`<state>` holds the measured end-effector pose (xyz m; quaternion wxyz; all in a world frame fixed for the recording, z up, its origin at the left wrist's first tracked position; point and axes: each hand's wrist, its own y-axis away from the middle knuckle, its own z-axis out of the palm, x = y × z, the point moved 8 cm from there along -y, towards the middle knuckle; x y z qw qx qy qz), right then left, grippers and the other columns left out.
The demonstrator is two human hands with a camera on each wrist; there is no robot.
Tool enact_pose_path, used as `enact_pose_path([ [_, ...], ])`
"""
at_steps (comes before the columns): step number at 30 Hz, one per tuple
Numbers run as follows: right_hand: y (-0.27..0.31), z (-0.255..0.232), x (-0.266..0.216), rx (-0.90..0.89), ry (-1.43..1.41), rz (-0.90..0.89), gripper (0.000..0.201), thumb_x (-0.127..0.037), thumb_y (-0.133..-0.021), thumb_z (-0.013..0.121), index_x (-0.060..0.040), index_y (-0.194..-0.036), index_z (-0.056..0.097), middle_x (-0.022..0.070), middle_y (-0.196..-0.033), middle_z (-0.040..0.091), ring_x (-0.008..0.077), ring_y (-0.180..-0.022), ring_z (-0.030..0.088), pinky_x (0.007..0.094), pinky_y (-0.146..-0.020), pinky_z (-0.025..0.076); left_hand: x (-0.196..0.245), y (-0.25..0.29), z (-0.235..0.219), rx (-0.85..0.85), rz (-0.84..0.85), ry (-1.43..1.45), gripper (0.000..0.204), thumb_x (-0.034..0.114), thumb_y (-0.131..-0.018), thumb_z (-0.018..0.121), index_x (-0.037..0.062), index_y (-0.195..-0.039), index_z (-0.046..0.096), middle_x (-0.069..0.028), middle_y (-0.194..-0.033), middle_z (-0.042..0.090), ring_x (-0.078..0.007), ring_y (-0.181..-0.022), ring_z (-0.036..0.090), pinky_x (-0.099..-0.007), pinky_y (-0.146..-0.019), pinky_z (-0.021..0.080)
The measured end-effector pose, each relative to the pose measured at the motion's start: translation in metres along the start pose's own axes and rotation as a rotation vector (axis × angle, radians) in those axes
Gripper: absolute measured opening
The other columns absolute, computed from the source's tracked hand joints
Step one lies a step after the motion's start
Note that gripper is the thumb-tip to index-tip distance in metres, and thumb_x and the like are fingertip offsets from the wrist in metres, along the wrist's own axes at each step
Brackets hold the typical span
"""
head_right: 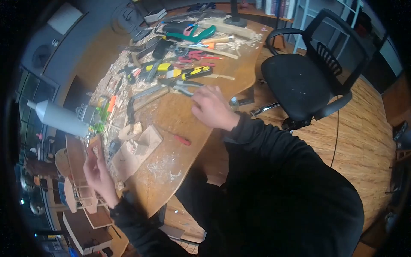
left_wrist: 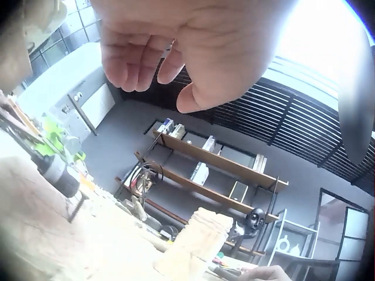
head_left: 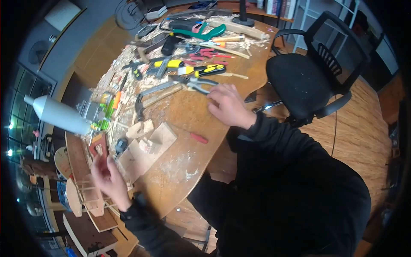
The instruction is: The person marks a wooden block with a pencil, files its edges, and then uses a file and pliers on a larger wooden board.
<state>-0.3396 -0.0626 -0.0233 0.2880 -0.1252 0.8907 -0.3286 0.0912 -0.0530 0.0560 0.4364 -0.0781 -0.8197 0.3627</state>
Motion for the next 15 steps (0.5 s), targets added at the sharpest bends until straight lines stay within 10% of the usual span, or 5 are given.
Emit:
enact_pose_path([
  [15,-0.001,0.000,0.001,0.010,0.023,0.003,0.019,-0.012,-0.086,0.072,-0.0042,-0.102,0.073,0.0134,-0.111,0.070,0.0356,-0.107,0.063,0.0438,-0.094,0.045,-0.024,0.009,0.048,-0.310,-0.239,0.034,0.036,0.014,-0.087,0.082,-0.0028,-0.118,0.072,-0.0064,-0.112,0.073,-0.0151,-0.090,0.057,-0.0321,-0.085,0.051],
])
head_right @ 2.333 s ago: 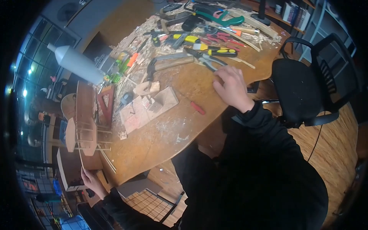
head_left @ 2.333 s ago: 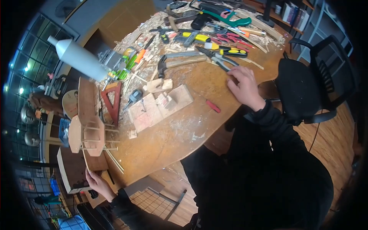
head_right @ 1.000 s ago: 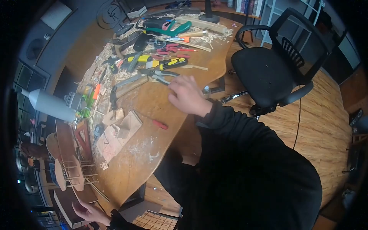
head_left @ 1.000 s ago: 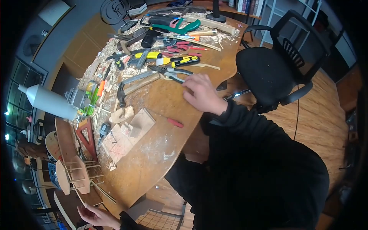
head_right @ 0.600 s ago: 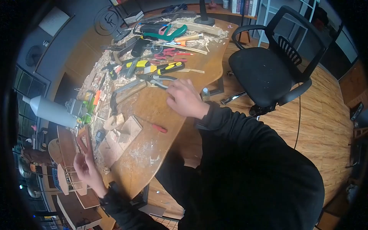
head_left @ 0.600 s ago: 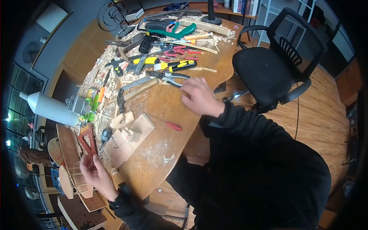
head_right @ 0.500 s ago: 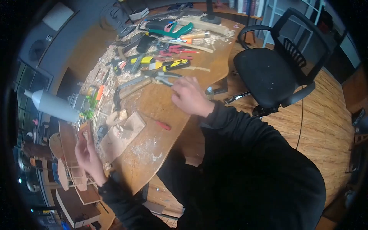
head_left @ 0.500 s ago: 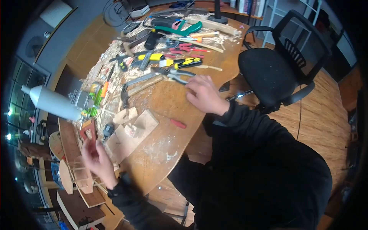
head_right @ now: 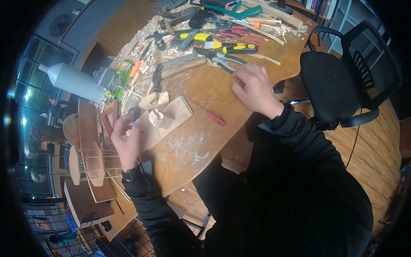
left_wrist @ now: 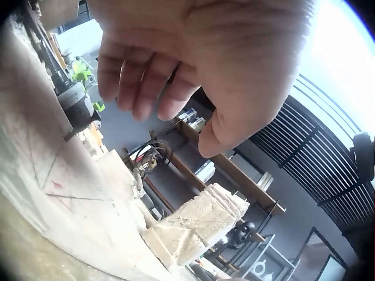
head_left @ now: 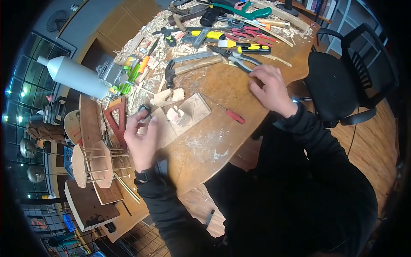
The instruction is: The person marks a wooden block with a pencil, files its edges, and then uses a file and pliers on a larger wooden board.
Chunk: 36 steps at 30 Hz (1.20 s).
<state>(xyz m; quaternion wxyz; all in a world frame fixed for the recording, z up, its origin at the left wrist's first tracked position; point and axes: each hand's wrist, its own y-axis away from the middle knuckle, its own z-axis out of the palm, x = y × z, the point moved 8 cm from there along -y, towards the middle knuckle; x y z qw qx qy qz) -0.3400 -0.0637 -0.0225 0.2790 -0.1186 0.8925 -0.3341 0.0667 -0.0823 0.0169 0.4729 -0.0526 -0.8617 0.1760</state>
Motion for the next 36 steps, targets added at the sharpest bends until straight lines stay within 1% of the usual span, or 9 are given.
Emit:
enact_pose_path([
  [5,0.000,0.001,0.001,-0.002,0.009,0.001,0.020,-0.012,-0.086,0.073,-0.0039,-0.104,0.073,0.0128,-0.111,0.070,0.0354,-0.108,0.063,0.0438,-0.095,0.045,0.017,0.002,0.006,-0.078,0.217,-0.064,0.038,0.012,-0.082,0.085,-0.0029,-0.116,0.074,-0.0118,-0.114,0.074,-0.0233,-0.108,0.065,-0.0374,-0.102,0.049],
  [8,0.001,0.002,0.002,-0.016,0.017,0.014,0.020,-0.012,-0.086,0.073,-0.0038,-0.104,0.073,0.0129,-0.111,0.070,0.0354,-0.108,0.063,0.0439,-0.095,0.045,0.034,0.007,0.017,-0.134,0.260,-0.075,0.047,0.012,-0.076,0.089,-0.0029,-0.118,0.074,-0.0152,-0.117,0.074,-0.0287,-0.117,0.065,-0.0402,-0.106,0.049],
  [14,0.000,0.002,0.001,-0.022,0.021,0.018,0.020,-0.014,-0.087,0.073,-0.0032,-0.104,0.073,0.0132,-0.112,0.070,0.0354,-0.109,0.063,0.0441,-0.095,0.045,0.062,0.013,0.043,-0.269,0.395,-0.169,0.059,0.015,-0.068,0.094,-0.0021,-0.121,0.074,-0.0199,-0.123,0.072,-0.0339,-0.122,0.064,-0.0422,-0.107,0.049],
  [18,0.000,0.002,0.001,-0.026,0.018,0.016,0.020,-0.014,-0.087,0.073,-0.0030,-0.103,0.073,0.0136,-0.112,0.070,0.0355,-0.109,0.063,0.0443,-0.096,0.045,0.061,0.014,0.051,-0.281,0.384,-0.169,0.060,0.015,-0.068,0.094,-0.0020,-0.122,0.074,-0.0200,-0.123,0.072,-0.0343,-0.122,0.064,-0.0419,-0.107,0.050],
  [23,0.000,0.002,0.001,-0.030,0.022,0.018,0.020,-0.014,-0.087,0.073,-0.0030,-0.104,0.073,0.0139,-0.112,0.070,0.0359,-0.109,0.063,0.0446,-0.096,0.045,0.064,0.015,0.051,-0.289,0.406,-0.177,0.056,0.009,-0.075,0.091,0.0005,-0.127,0.073,-0.0154,-0.126,0.072,-0.0292,-0.120,0.065,-0.0394,-0.106,0.048],
  [30,0.000,0.002,0.001,-0.031,0.019,0.018,0.020,-0.014,-0.087,0.073,-0.0028,-0.103,0.073,0.0140,-0.112,0.070,0.0361,-0.109,0.063,0.0444,-0.096,0.045,0.068,0.017,0.046,-0.235,0.415,-0.094,0.052,0.002,-0.074,0.089,0.0019,-0.124,0.074,-0.0153,-0.121,0.074,-0.0315,-0.118,0.066,-0.0397,-0.105,0.051],
  [33,0.000,0.002,0.000,-0.032,0.026,0.019,0.020,-0.014,-0.087,0.073,-0.0028,-0.103,0.073,0.0141,-0.112,0.070,0.0361,-0.109,0.063,0.0441,-0.096,0.045,0.064,0.018,0.045,-0.245,0.442,-0.098,0.050,0.008,-0.080,0.089,0.0011,-0.127,0.072,-0.0132,-0.120,0.073,-0.0248,-0.115,0.067,-0.0371,-0.105,0.049],
  [35,0.000,0.001,0.000,-0.027,0.022,0.016,0.020,-0.014,-0.087,0.073,-0.0029,-0.103,0.073,0.0141,-0.112,0.070,0.0361,-0.109,0.063,0.0440,-0.096,0.045,0.054,0.017,0.041,-0.223,0.302,0.003,0.049,0.008,-0.082,0.089,0.0003,-0.127,0.072,-0.0108,-0.118,0.074,-0.0198,-0.111,0.067,-0.0342,-0.101,0.050],
  [36,0.000,0.001,0.000,-0.027,0.024,0.016,0.020,-0.014,-0.087,0.073,-0.0029,-0.103,0.073,0.0141,-0.112,0.070,0.0361,-0.109,0.063,0.0440,-0.096,0.045,0.053,0.017,0.042,-0.223,0.302,0.005,0.049,0.008,-0.082,0.089,0.0003,-0.127,0.072,-0.0108,-0.118,0.074,-0.0198,-0.111,0.067,-0.0342,-0.101,0.050],
])
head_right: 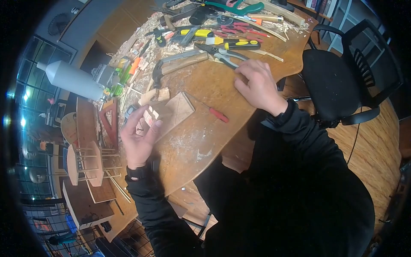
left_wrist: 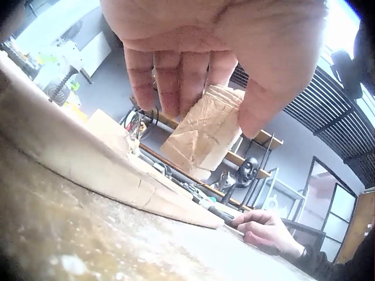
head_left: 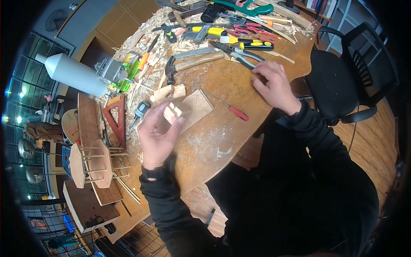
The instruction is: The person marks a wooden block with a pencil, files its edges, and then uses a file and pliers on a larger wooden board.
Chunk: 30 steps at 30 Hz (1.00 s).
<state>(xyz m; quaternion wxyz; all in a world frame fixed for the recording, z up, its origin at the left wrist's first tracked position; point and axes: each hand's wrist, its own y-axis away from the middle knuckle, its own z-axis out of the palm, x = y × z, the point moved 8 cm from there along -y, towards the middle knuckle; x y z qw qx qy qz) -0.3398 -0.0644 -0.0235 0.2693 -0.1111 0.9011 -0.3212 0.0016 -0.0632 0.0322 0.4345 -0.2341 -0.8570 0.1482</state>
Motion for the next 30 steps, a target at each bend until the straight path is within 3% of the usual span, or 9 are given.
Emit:
enact_pose_path([
  [5,0.000,0.001,0.000,-0.004,0.000,0.008,0.020,-0.014,-0.087,0.073,-0.0030,-0.104,0.073,0.0140,-0.112,0.070,0.0362,-0.110,0.063,0.0443,-0.097,0.045,-0.008,0.003,0.000,0.016,-0.056,-0.005,0.048,0.007,-0.082,0.090,-0.0016,-0.125,0.072,-0.0065,-0.114,0.075,-0.0149,-0.105,0.067,-0.0309,-0.096,0.052],
  [9,0.000,0.001,0.000,-0.008,-0.006,0.009,0.020,-0.014,-0.087,0.072,-0.0030,-0.104,0.073,0.0141,-0.113,0.070,0.0363,-0.110,0.063,0.0444,-0.098,0.045,-0.013,0.004,0.001,-0.001,-0.163,0.003,0.057,0.013,-0.075,0.096,-0.0031,-0.124,0.072,-0.0109,-0.111,0.074,-0.0190,-0.104,0.068,-0.0323,-0.096,0.053],
  [23,0.000,-0.003,-0.003,0.011,-0.006,0.001,0.020,-0.015,-0.088,0.071,-0.0025,-0.103,0.073,0.0142,-0.110,0.070,0.0371,-0.107,0.062,0.0443,-0.095,0.045,-0.028,0.008,0.004,0.001,-0.278,0.114,0.050,0.007,-0.073,0.098,-0.0036,-0.115,0.071,-0.0068,-0.109,0.074,-0.0142,-0.102,0.067,-0.0301,-0.094,0.053],
  [27,0.000,-0.003,-0.004,0.016,-0.003,-0.008,0.020,-0.015,-0.087,0.071,-0.0028,-0.103,0.074,0.0139,-0.110,0.070,0.0363,-0.106,0.063,0.0441,-0.095,0.045,-0.028,0.007,0.005,-0.023,-0.261,0.109,0.050,0.007,-0.072,0.098,-0.0037,-0.113,0.071,-0.0066,-0.108,0.074,-0.0145,-0.103,0.067,-0.0306,-0.095,0.053],
  [30,0.001,-0.001,-0.001,0.013,-0.015,0.000,0.021,-0.015,-0.086,0.072,-0.0028,-0.103,0.074,0.0134,-0.109,0.070,0.0355,-0.105,0.063,0.0439,-0.094,0.045,-0.024,0.006,0.005,-0.034,-0.204,0.046,0.041,-0.001,-0.076,0.092,0.0001,-0.111,0.071,-0.0025,-0.104,0.073,-0.0111,-0.096,0.065,-0.0282,-0.087,0.054],
])
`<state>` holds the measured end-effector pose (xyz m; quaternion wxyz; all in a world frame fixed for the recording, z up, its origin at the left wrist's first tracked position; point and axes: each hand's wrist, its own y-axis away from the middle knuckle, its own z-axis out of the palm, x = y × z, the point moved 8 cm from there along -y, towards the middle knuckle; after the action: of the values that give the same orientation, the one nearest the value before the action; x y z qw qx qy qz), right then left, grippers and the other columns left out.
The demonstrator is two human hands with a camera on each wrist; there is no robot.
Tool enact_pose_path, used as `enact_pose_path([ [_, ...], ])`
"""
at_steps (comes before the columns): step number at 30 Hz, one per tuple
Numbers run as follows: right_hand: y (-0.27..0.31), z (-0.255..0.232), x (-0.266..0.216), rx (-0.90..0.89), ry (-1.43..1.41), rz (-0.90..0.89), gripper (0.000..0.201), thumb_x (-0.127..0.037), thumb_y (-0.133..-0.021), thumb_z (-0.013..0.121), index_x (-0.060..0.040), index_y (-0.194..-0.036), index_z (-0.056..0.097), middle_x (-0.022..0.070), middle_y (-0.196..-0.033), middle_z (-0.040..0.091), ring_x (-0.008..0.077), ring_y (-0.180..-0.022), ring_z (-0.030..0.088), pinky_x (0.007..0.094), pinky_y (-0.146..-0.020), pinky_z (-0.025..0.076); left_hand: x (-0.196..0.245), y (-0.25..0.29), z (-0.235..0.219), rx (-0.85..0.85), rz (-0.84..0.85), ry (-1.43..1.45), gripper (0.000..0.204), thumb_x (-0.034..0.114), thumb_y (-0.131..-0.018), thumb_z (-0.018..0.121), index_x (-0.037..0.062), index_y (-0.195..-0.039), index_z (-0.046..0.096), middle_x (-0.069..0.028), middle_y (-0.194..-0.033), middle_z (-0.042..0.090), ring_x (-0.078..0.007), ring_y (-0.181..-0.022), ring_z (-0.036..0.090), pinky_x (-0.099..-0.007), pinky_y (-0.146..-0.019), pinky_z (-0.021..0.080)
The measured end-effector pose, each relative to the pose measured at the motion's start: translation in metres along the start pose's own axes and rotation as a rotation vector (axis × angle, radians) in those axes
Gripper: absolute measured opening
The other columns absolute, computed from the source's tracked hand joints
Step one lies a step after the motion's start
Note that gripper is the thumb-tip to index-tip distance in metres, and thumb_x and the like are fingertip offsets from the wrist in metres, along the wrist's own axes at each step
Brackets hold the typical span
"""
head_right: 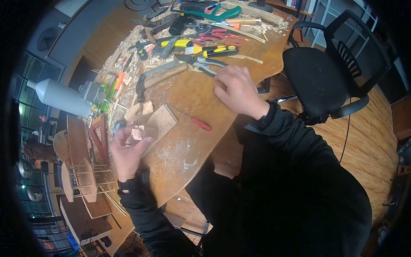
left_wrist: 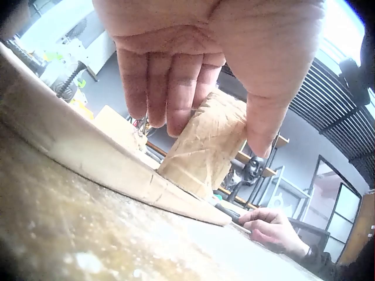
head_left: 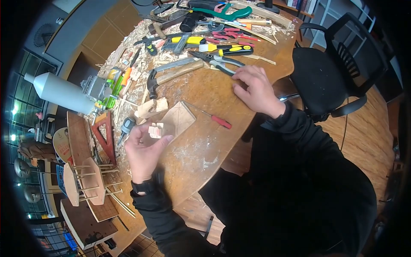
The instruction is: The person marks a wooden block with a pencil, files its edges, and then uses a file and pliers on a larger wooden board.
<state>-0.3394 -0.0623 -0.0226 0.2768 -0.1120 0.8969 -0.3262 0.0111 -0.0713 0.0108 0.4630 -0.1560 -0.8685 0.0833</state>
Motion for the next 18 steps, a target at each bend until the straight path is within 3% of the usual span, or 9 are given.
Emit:
enact_pose_path([
  [6,0.000,0.000,0.000,-0.030,0.001,0.016,0.022,-0.012,-0.087,0.075,-0.0024,-0.106,0.072,0.0135,-0.112,0.069,0.0341,-0.107,0.063,0.0416,-0.096,0.044,0.002,-0.001,0.001,-0.015,-0.005,0.058,0.043,-0.002,-0.076,0.092,0.0009,-0.112,0.069,-0.0037,-0.105,0.073,-0.0132,-0.098,0.066,-0.0290,-0.089,0.053],
  [8,0.000,0.000,-0.001,-0.032,-0.006,0.015,0.021,-0.012,-0.087,0.075,-0.0024,-0.106,0.072,0.0136,-0.112,0.069,0.0342,-0.107,0.063,0.0415,-0.096,0.044,0.000,-0.002,0.000,-0.010,-0.094,0.051,0.051,0.006,-0.071,0.097,-0.0032,-0.113,0.070,-0.0065,-0.108,0.074,-0.0143,-0.102,0.066,-0.0305,-0.095,0.053],
  [18,0.000,0.001,0.001,-0.042,0.007,0.030,0.020,-0.012,-0.087,0.075,-0.0030,-0.105,0.072,0.0133,-0.114,0.070,0.0348,-0.109,0.062,0.0418,-0.097,0.044,-0.009,-0.002,-0.001,0.001,-0.044,0.016,0.060,0.010,-0.071,0.097,-0.0053,-0.122,0.071,-0.0094,-0.115,0.075,-0.0172,-0.108,0.068,-0.0329,-0.100,0.052],
])
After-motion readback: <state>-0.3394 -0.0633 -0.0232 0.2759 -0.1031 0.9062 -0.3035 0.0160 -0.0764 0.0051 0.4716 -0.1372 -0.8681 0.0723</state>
